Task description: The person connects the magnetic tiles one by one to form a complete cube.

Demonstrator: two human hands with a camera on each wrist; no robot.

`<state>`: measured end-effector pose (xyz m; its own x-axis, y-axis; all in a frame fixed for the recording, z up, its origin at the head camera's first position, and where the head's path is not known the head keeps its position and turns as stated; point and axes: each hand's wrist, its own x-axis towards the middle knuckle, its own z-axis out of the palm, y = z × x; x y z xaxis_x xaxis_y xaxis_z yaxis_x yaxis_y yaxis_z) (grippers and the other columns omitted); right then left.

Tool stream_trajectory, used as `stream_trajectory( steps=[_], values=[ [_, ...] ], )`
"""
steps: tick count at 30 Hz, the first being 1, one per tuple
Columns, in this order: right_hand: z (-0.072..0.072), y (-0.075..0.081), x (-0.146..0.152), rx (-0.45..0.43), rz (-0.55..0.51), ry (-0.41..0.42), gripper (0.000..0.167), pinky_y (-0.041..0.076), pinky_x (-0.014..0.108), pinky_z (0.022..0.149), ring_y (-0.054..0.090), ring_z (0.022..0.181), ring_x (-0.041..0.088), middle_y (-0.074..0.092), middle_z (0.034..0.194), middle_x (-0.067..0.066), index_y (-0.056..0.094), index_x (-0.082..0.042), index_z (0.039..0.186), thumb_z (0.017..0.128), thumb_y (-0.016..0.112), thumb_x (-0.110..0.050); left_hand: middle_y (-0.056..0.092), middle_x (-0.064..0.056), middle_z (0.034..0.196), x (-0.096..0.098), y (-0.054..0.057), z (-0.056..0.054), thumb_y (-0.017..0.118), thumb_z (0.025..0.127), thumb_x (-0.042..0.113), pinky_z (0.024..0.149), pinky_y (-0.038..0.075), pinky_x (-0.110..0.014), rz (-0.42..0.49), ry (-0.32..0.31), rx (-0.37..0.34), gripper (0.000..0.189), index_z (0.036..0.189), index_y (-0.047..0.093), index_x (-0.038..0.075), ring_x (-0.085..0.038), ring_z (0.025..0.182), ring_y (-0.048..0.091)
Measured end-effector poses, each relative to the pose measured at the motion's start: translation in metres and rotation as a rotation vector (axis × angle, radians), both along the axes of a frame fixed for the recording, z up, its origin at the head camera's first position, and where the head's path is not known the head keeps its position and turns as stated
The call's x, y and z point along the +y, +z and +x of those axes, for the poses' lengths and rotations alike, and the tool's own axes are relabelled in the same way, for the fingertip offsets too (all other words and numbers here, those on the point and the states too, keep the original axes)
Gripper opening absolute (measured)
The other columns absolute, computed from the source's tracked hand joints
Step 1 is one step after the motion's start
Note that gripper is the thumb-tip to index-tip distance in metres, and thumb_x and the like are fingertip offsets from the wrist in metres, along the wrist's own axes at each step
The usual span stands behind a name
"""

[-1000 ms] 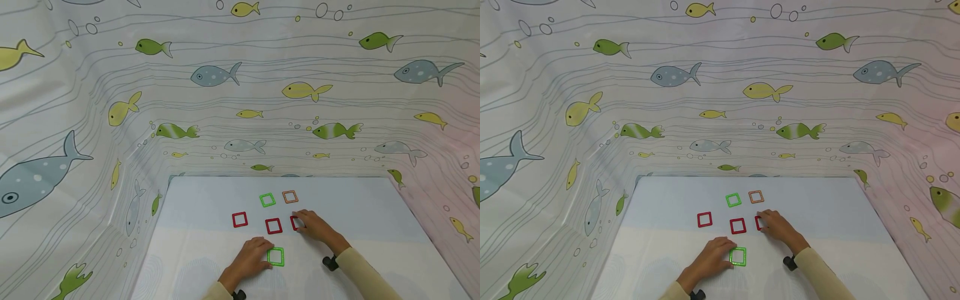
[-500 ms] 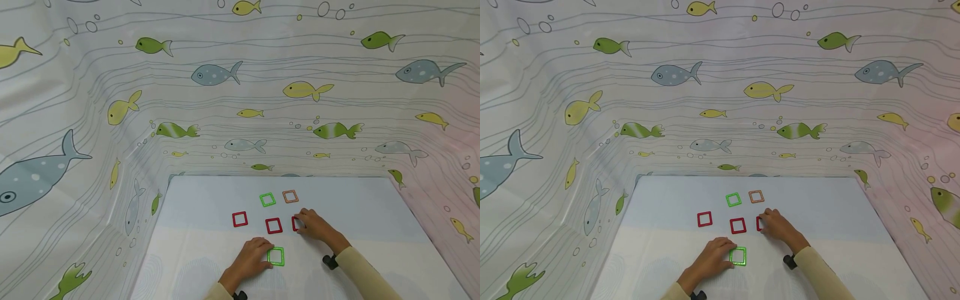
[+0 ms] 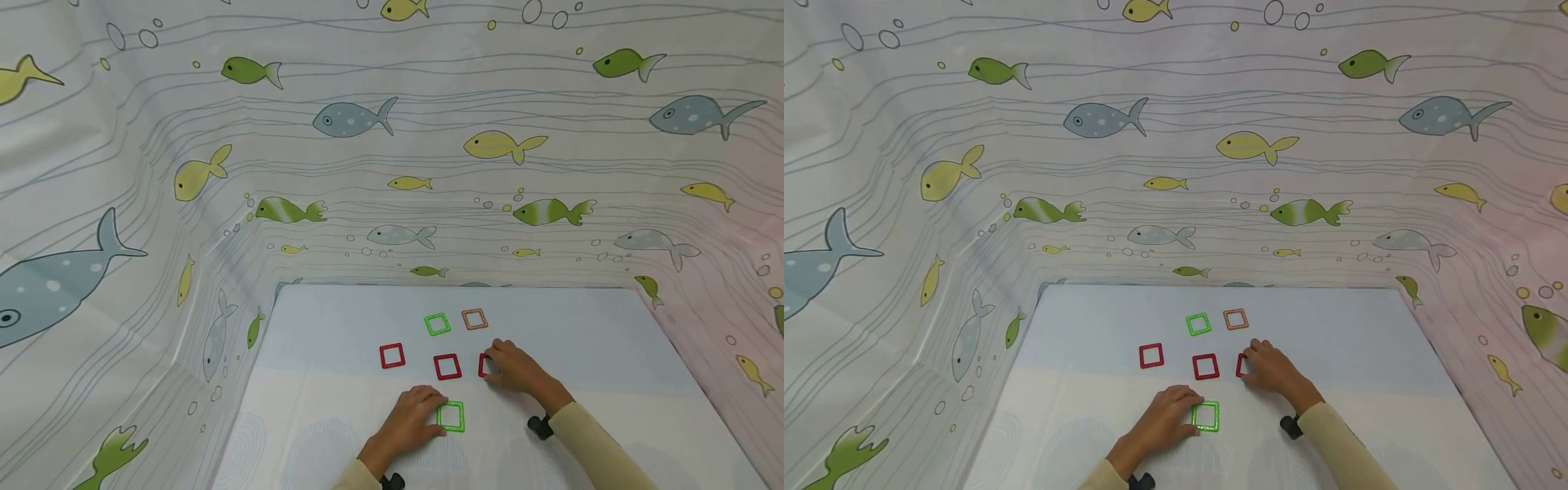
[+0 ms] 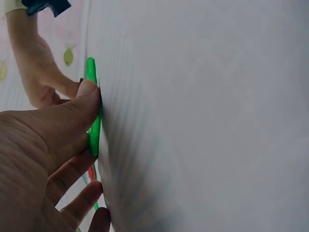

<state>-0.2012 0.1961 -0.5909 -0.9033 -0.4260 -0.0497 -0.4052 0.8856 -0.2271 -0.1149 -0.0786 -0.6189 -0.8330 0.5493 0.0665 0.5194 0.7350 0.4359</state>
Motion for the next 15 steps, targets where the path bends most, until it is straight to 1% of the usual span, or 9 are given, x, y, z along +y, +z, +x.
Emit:
stream_trajectory(
  steps=[6, 12, 15],
  values=[
    [-0.0034, -0.0016, 0.0009, 0.000, 0.007, -0.002, 0.052, 0.054, 0.038, 0.084, 0.054, 0.091, 0.019, 0.060, 0.101, 0.004, 0.069, -0.003, 0.112, 0.076, 0.087, -0.034, 0.062, 0.012, 0.127, 0.0003, 0.0011, -0.0019, 0.081, 0.083, 0.040, 0.108, 0.044, -0.040, 0.006, 0.008, 0.006, 0.056, 0.133, 0.063, 0.024, -0.012, 0.127, 0.052],
    [0.0000, -0.0037, 0.0013, 0.002, 0.006, -0.013, 0.051, 0.055, 0.038, 0.084, 0.055, 0.091, 0.019, 0.061, 0.101, 0.004, 0.069, -0.004, 0.111, 0.074, 0.088, -0.034, 0.062, 0.013, 0.127, 0.0005, -0.0002, -0.0004, 0.080, 0.083, 0.040, 0.108, 0.043, -0.040, 0.004, 0.015, -0.026, 0.056, 0.134, 0.062, 0.025, -0.011, 0.127, 0.052],
    [0.0016, -0.0046, 0.0009, 0.013, 0.002, -0.020, 0.052, 0.055, 0.038, 0.084, 0.055, 0.091, 0.019, 0.061, 0.101, 0.004, 0.069, -0.004, 0.111, 0.074, 0.088, -0.034, 0.062, 0.013, 0.127, 0.0001, 0.0002, 0.0008, 0.080, 0.083, 0.040, 0.108, 0.043, -0.040, 0.004, 0.015, -0.026, 0.056, 0.134, 0.062, 0.025, -0.012, 0.128, 0.051]
  ],
)
